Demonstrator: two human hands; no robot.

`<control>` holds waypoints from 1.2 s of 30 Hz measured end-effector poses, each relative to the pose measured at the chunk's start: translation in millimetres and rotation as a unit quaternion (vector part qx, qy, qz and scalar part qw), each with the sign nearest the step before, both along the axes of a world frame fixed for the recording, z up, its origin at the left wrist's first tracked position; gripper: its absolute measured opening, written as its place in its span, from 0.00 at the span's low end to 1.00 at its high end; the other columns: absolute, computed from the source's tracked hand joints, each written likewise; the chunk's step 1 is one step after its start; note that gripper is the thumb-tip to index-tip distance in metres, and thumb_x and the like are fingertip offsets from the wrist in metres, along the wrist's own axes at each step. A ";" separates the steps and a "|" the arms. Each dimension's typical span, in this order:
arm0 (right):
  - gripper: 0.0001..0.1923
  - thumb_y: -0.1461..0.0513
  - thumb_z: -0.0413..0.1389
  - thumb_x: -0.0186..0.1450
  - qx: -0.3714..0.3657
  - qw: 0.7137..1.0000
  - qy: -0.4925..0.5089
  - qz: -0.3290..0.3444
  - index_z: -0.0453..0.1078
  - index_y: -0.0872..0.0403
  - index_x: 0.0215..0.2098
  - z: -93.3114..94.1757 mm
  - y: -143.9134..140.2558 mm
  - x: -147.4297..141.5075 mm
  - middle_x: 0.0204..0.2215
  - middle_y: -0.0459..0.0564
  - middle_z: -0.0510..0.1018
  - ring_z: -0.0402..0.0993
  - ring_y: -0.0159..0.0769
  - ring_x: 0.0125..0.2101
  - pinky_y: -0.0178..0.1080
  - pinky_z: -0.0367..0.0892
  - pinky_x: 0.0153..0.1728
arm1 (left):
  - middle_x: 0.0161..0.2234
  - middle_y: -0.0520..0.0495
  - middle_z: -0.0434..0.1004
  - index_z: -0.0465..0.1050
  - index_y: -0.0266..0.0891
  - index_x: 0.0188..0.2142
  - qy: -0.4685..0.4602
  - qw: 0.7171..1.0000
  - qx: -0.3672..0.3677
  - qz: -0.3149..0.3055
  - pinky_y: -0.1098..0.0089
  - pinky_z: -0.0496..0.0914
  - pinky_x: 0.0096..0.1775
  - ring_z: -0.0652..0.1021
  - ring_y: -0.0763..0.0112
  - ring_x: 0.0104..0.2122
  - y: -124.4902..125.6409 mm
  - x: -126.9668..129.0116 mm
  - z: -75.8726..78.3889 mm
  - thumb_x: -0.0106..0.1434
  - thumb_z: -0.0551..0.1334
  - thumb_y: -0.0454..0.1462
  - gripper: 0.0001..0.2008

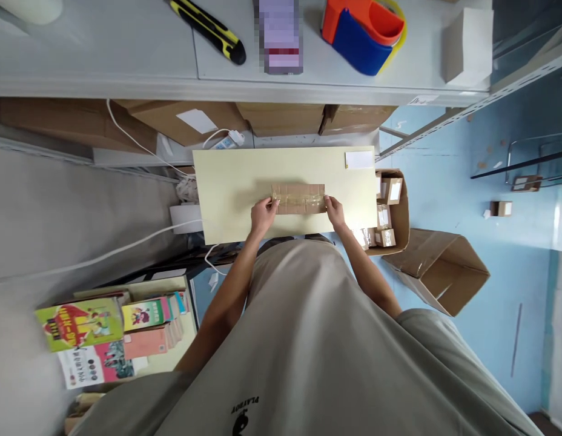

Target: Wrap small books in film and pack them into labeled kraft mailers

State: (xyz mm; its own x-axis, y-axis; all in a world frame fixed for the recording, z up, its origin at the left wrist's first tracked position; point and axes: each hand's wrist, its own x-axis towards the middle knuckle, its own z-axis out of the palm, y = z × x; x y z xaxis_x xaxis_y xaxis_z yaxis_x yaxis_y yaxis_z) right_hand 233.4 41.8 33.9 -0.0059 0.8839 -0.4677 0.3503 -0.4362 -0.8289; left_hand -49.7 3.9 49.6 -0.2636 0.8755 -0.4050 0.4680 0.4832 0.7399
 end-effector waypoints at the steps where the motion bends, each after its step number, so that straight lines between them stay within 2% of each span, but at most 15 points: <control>1: 0.43 0.20 0.43 0.68 0.015 0.999 -0.037 0.006 0.69 0.48 0.36 -1.5 1.6 1.0 0.34 0.52 0.80 0.76 0.44 0.41 0.43 0.75 0.45 | 0.40 0.40 0.89 0.81 0.41 0.39 0.004 1.000 -0.008 -0.004 0.66 0.72 0.45 0.86 0.55 0.43 -3.1 3.6 -2.6 0.76 0.63 0.44 0.13; 3: 0.43 0.19 0.41 0.68 0.042 0.996 -0.084 0.011 0.64 0.46 0.31 -2.2 3.8 1.4 0.27 0.47 0.70 0.68 0.41 0.34 0.41 0.68 0.37 | 0.37 0.40 0.88 0.78 0.42 0.36 0.022 0.999 -0.021 -0.015 0.66 0.70 0.43 0.85 0.55 0.42 -5.5 7.3 -7.0 0.77 0.62 0.45 0.14; 5: 0.43 0.19 0.39 0.68 0.049 0.993 -0.099 0.034 0.59 0.45 0.28 -0.5 5.0 1.4 0.25 0.44 0.62 0.60 0.38 0.31 0.41 0.61 0.33 | 0.34 0.41 0.85 0.74 0.43 0.32 0.044 0.998 -0.044 -0.030 0.65 0.68 0.43 0.83 0.54 0.41 -3.1 8.4 -10.7 0.77 0.63 0.47 0.17; 9: 0.44 0.18 0.42 0.67 0.039 0.993 -0.085 0.072 0.52 0.45 0.27 3.2 7.2 5.8 0.24 0.42 0.56 0.52 0.35 0.29 0.39 0.55 0.30 | 0.29 0.42 0.77 0.65 0.47 0.28 0.050 0.994 -0.094 -0.039 0.63 0.66 0.43 0.82 0.49 0.40 8.9 9.0 -18.6 0.76 0.67 0.51 0.23; 11: 0.44 0.17 0.45 0.66 0.019 0.993 -0.070 0.090 0.51 0.45 0.27 3.2 9.0 9.8 0.23 0.42 0.56 0.54 0.35 0.29 0.38 0.56 0.30 | 0.27 0.45 0.72 0.63 0.47 0.27 0.007 0.994 -0.104 -0.039 0.63 0.65 0.42 0.80 0.51 0.38 12.5 7.1 -23.0 0.75 0.68 0.52 0.25; 15: 0.43 0.18 0.49 0.65 -0.031 0.993 -0.036 0.108 0.54 0.45 0.26 0.3 12.3 15.7 0.22 0.42 0.59 0.60 0.36 0.29 0.38 0.62 0.30 | 0.25 0.51 0.68 0.66 0.45 0.27 -0.116 0.989 -0.080 -0.036 0.66 0.66 0.40 0.75 0.60 0.35 9.7 -4.7 -30.7 0.73 0.68 0.56 0.25; 18: 0.43 0.19 0.52 0.65 -0.036 0.993 -0.025 0.109 0.57 0.46 0.25 -1.3 12.4 18.3 0.22 0.43 0.61 0.65 0.37 0.31 0.39 0.67 0.32 | 0.27 0.53 0.69 0.69 0.44 0.30 -0.181 0.981 -0.063 -0.021 0.67 0.67 0.40 0.74 0.63 0.35 5.0 -14.4 -34.2 0.67 0.70 0.63 0.27; 21: 0.43 0.20 0.56 0.64 -0.034 0.993 0.006 0.111 0.63 0.48 0.24 0.7 11.4 25.2 0.23 0.44 0.67 0.70 0.39 0.33 0.41 0.74 0.39 | 0.31 0.51 0.75 0.74 0.42 0.34 -0.210 0.976 -0.049 -0.018 0.66 0.70 0.42 0.76 0.63 0.37 3.7 -18.4 -34.7 0.61 0.71 0.66 0.30; 23: 0.40 0.23 0.60 0.64 -0.016 0.993 0.040 0.106 0.73 0.50 0.28 4.1 12.9 34.8 0.29 0.47 0.77 0.76 0.43 0.38 0.45 0.78 0.48 | 0.38 0.46 0.82 0.78 0.40 0.39 -0.215 0.976 -0.036 -0.026 0.65 0.74 0.46 0.79 0.61 0.41 4.9 -16.9 -33.5 0.60 0.73 0.63 0.29; 25: 0.35 0.28 0.65 0.65 0.016 0.995 0.058 0.083 0.83 0.50 0.39 7.2 18.3 47.3 0.42 0.52 0.86 0.81 0.48 0.47 0.51 0.80 0.57 | 0.45 0.42 0.86 0.81 0.39 0.46 -0.195 0.980 -0.024 -0.032 0.63 0.77 0.48 0.82 0.59 0.44 7.3 -11.3 -32.2 0.59 0.76 0.56 0.26; 28: 0.34 0.38 0.72 0.62 0.038 0.996 0.060 0.060 0.88 0.49 0.56 5.0 32.3 64.6 0.60 0.58 0.85 0.83 0.51 0.53 0.56 0.80 0.65 | 0.51 0.40 0.85 0.82 0.38 0.56 -0.126 0.992 -0.010 -0.015 0.62 0.81 0.49 0.84 0.62 0.42 11.6 5.1 -32.9 0.59 0.76 0.42 0.26; 31: 0.35 0.45 0.75 0.59 0.019 0.996 0.066 0.063 0.87 0.49 0.61 -10.3 44.5 70.7 0.64 0.58 0.82 0.85 0.50 0.51 0.59 0.80 0.67 | 0.57 0.38 0.82 0.80 0.37 0.63 -0.076 0.997 0.000 0.033 0.63 0.83 0.53 0.86 0.64 0.43 14.3 26.3 -38.8 0.59 0.73 0.34 0.32; 36: 0.31 0.57 0.70 0.60 -0.048 0.995 0.057 0.064 0.84 0.52 0.62 -46.4 45.4 64.5 0.66 0.60 0.82 0.87 0.52 0.52 0.62 0.81 0.66 | 0.65 0.31 0.82 0.77 0.36 0.69 -0.073 0.995 -0.050 0.054 0.57 0.82 0.61 0.87 0.57 0.56 12.1 42.3 -52.3 0.61 0.65 0.27 0.35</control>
State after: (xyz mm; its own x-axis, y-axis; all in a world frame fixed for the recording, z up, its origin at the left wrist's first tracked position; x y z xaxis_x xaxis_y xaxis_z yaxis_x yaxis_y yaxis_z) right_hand 297.9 87.2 -12.5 -0.1726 0.8242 -0.5394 0.3137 -0.4731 -0.8233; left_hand -7.5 16.0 -2.7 -0.2859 0.7989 -0.5292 0.2998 0.5991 0.7424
